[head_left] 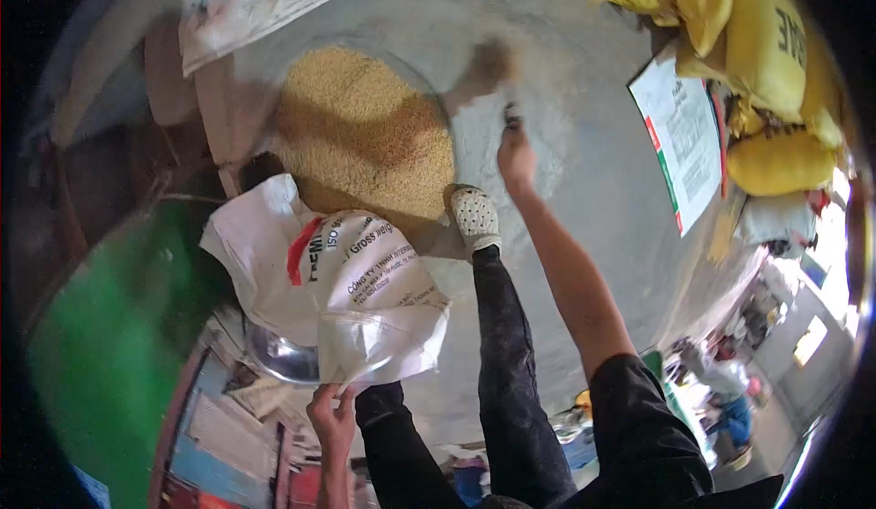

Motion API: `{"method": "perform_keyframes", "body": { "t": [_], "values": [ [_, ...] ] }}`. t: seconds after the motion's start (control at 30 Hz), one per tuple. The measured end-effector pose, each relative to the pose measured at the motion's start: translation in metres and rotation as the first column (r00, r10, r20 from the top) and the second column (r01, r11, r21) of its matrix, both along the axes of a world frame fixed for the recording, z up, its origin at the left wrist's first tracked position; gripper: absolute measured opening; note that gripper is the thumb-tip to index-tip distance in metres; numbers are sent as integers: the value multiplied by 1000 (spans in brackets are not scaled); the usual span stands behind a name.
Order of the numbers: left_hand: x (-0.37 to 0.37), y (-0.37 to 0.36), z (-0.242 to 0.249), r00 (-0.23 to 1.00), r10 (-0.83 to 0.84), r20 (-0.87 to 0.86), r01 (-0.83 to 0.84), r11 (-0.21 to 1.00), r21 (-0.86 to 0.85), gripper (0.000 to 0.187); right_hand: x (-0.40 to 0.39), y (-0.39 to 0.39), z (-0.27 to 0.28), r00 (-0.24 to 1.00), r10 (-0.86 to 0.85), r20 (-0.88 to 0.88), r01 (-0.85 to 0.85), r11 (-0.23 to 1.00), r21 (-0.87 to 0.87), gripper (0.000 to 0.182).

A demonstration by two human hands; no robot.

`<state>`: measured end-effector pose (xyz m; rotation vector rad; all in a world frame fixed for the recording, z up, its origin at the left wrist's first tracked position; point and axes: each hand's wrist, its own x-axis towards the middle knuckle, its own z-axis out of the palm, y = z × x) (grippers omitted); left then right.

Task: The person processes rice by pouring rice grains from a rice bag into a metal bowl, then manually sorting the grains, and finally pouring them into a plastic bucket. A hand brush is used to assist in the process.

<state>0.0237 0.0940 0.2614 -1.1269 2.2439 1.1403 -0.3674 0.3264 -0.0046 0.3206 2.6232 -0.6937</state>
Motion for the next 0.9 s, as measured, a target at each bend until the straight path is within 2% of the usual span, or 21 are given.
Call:
{"method": "perform_keyframes", "body": {
  "t": [0.03, 0.07, 0.13, 0.2, 0.23, 0.3, 0.33, 0.37, 0.43, 0.47, 0.53, 0.57, 0.6, 0.67, 0.7, 0.73, 0.77, 0.8, 0.83, 0.87, 0.9],
  "values": [
    [-9, 7, 0, 999, 45, 24, -45, 999, 16, 17, -23, -16, 11, 961, -212, -177, 196, 975, -104, 34],
    [-10, 14, -2, 997, 68, 36, -69, 997, 33, 17, -30, -21, -8, 968, -187, -169, 174, 981, -85, 34],
    [-5, 28, -11, 995, 86, 45, -83, 995, -55, 16, -29, -38, -52, 989, 144, 19, -142, 985, -99, 35],
    [-4, 45, -9, 964, 243, 111, -238, 969, -59, 15, 0, -73, -17, 880, 470, -69, -473, 853, -221, 36],
    [-3, 50, -8, 968, 242, 73, -237, 969, -62, 15, -15, -83, -7, 866, 496, -69, -498, 838, -221, 36],
    [-19, 68, 3, 966, 258, -25, -259, 963, -78, 15, -51, -121, 5, 968, 241, -73, -251, 947, -200, 38],
    [-27, 71, 5, 978, 169, -120, -181, 979, -96, 16, -65, -133, -1, 993, 87, -76, -100, 977, -189, 41],
    [-31, 75, 6, 985, 135, -106, -146, 984, -106, 15, -78, -142, -6, 992, 105, -71, -117, 973, -200, 41],
    [-37, 82, 5, 988, 120, -94, -130, 986, -109, 14, -97, -147, -18, 966, 212, 147, -218, 976, 29, 45],
    [-40, 85, 4, 988, 97, -118, -109, 989, -101, 13, -89, -148, -17, 959, 241, 147, -247, 969, 24, 45],
    [-46, 93, 4, 986, 95, -139, -107, 990, -87, 13, -64, -138, 4, 788, 615, -21, -606, 770, -199, 44],
    [-47, 97, 4, 984, 63, -165, -75, 995, -67, 12, -59, -134, 15, 747, 665, -12, -655, 732, -189, 47],
    [-49, 99, 3, 981, 29, -193, -40, 998, -53, 12, -65, -127, 23, 735, 678, -18, -668, 718, -196, 47],
    [-59, 103, 6, 973, -5, -233, 2, 1000, -14, 13, -75, -107, 32, 847, 499, 183, -491, 866, -92, 62],
    [-63, 102, 8, 959, -54, -277, 64, 998, 26, 14, -61, -100, 36, 838, 513, 187, -504, 858, -97, 62],
    [-64, 101, 10, 961, -40, -275, 48, 999, 23, 14, -45, -87, 39, 778, 623, 79, -617, 736, 280, 70],
    [-67, 99, 11, 958, -94, -272, 107, 994, 32, 14, -32, -78, 39, 671, 741, 15, -584, 517, 626, 78],
    [-67, 95, 11, 952, -145, -270, 162, 986, 41, 15, -3, -63, 62, 501, 835, 227, -865, 473, 170, 95],
    [-68, 90, 9, 954, -127, -271, 143, 989, 39, 15, 27, -49, 85, 311, 844, 438, -787, 487, -379, 114],
    [-67, 82, 5, 949, -112, -294, 130, 991, 42, 16, 57, -77, 167, -147, 794, 590, -805, 251, -538, 126],
    [-65, 75, 2, 944, -103, -312, 124, 991, 48, 16, 93, -66, 183, -371, 906, 204, -732, -150, -665, 135]
  ]
}}
